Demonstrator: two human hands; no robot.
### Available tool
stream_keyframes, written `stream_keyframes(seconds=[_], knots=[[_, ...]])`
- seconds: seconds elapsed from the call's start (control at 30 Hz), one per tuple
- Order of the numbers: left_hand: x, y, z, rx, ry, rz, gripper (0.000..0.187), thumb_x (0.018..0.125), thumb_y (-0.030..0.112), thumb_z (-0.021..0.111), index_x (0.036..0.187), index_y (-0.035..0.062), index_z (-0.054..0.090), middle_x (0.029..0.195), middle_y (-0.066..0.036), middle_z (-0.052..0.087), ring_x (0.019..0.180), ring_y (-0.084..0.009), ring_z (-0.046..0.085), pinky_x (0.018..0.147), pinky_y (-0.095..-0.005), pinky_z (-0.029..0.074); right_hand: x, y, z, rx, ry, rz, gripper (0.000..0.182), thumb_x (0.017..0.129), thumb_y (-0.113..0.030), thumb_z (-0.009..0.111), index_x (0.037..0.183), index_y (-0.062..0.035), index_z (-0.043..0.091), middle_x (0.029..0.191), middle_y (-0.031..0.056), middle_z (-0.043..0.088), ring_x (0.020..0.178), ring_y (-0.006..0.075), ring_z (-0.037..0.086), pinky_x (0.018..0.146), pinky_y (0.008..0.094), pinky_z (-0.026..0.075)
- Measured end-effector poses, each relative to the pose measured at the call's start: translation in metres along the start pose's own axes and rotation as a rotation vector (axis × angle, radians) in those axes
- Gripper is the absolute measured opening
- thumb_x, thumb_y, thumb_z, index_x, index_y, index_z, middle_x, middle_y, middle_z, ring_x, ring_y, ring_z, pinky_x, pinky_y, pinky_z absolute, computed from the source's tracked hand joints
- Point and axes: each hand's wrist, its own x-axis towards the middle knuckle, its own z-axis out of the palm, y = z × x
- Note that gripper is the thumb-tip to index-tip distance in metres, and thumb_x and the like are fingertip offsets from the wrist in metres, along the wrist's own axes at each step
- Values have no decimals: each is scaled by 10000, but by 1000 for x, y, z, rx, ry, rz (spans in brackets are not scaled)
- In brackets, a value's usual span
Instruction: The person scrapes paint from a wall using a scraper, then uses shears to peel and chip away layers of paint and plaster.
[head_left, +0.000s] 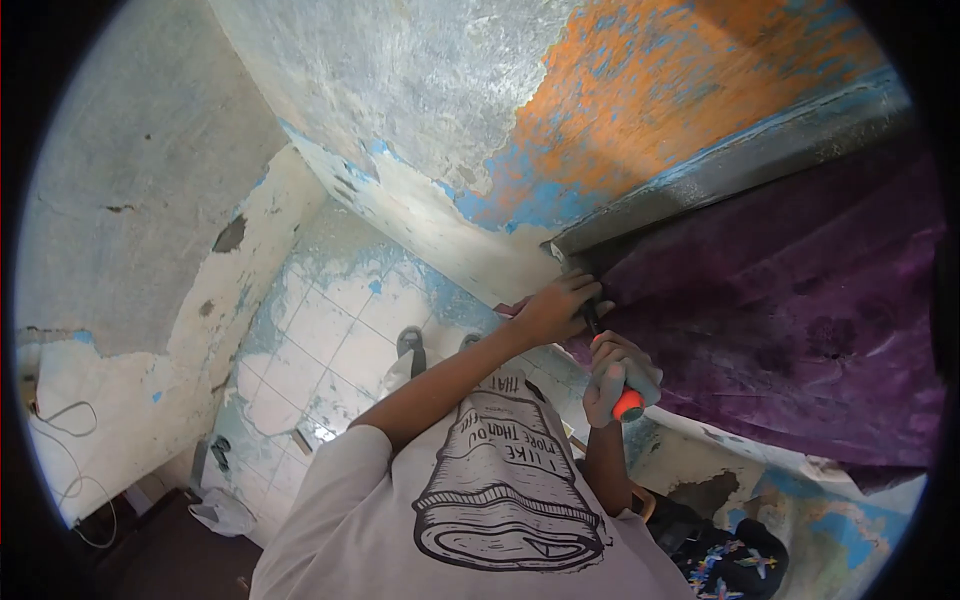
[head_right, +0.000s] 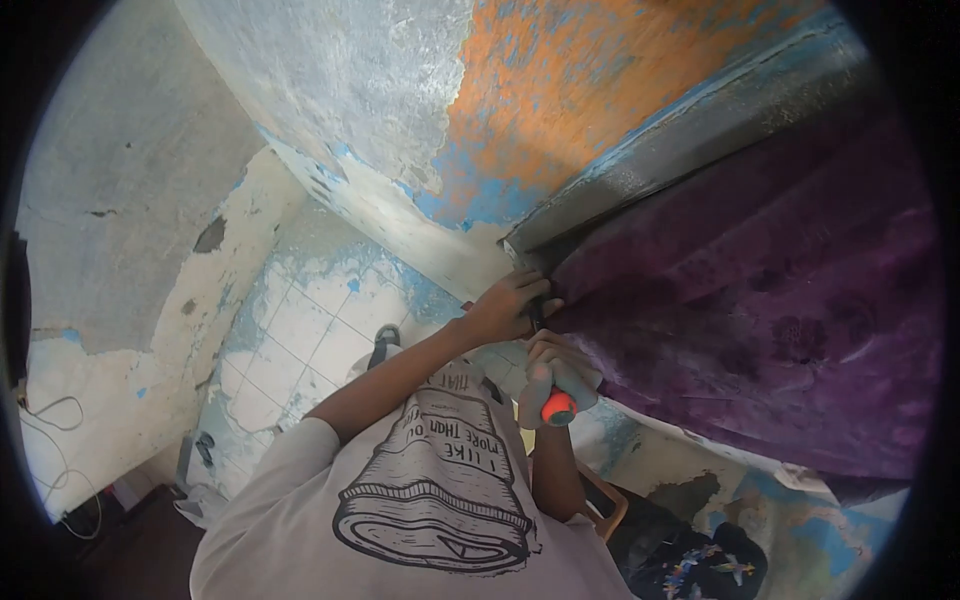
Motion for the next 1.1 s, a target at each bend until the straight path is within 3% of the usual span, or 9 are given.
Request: stream_keyframes(seconds=[0.13,0.2,0.4,0.6,0.73,0.8,0.93,1.0,1.1], knots=[[1,2,6,20,-31,-104,226,909,174,696,812,16,567,814,-156,552,815,-357,572,737,-456,474,-1,-4,-14,91,28,12,367,866,-35,484,536,-51,322,445,40,397,362,128,355,412,323,385],[14,8,2,32,72,0,224,917,159,683,794,10,569,787,-148,545,792,-348,562,733,-451,466,6,-11,-13,149,18,-7,385,868,-35,493,524,-45,319,448,49,415,359,135,367,388,323,392],[35,8,4,77,173,-10,263,923,129,662,710,10,564,689,-133,537,734,-330,551,695,-442,451,16,-6,-16,120,-98,-118,373,912,-65,460,562,-64,332,447,29,382,357,128,351,420,323,369],[19,-22,17,142,221,-81,274,936,139,637,696,22,578,638,-129,536,660,-336,544,665,-437,443,15,28,-14,258,-167,-199,186,846,15,473,688,-5,378,453,69,411,360,153,363,404,329,402],[33,-5,21,151,292,-61,275,946,114,604,689,25,566,634,-134,532,653,-335,538,666,-438,438,23,15,-31,301,-343,-229,230,802,43,459,646,-28,306,482,84,441,386,164,394,406,349,417],[26,-18,25,152,450,-76,307,956,74,587,658,18,535,610,-122,512,603,-311,525,631,-410,443,14,28,-15,270,-325,-231,245,796,58,456,625,-29,305,495,84,447,391,169,403,409,344,416],[20,-17,19,147,458,-123,318,960,58,571,649,19,521,590,-120,493,586,-305,513,611,-405,431,9,21,-5,194,-362,-209,268,787,90,458,579,-16,327,521,84,462,395,188,418,417,330,412],[31,-1,21,98,456,-12,339,970,53,555,634,23,517,580,-123,489,577,-304,506,602,-400,421,14,13,-10,235,-324,-234,251,783,90,477,584,-9,361,515,82,460,398,188,415,424,320,417],[33,-3,18,93,467,-41,334,956,46,574,627,26,527,590,-133,512,575,-321,513,613,-413,423,21,9,-2,315,-250,-251,396,816,120,540,546,-47,303,508,32,370,414,170,394,422,307,387]])
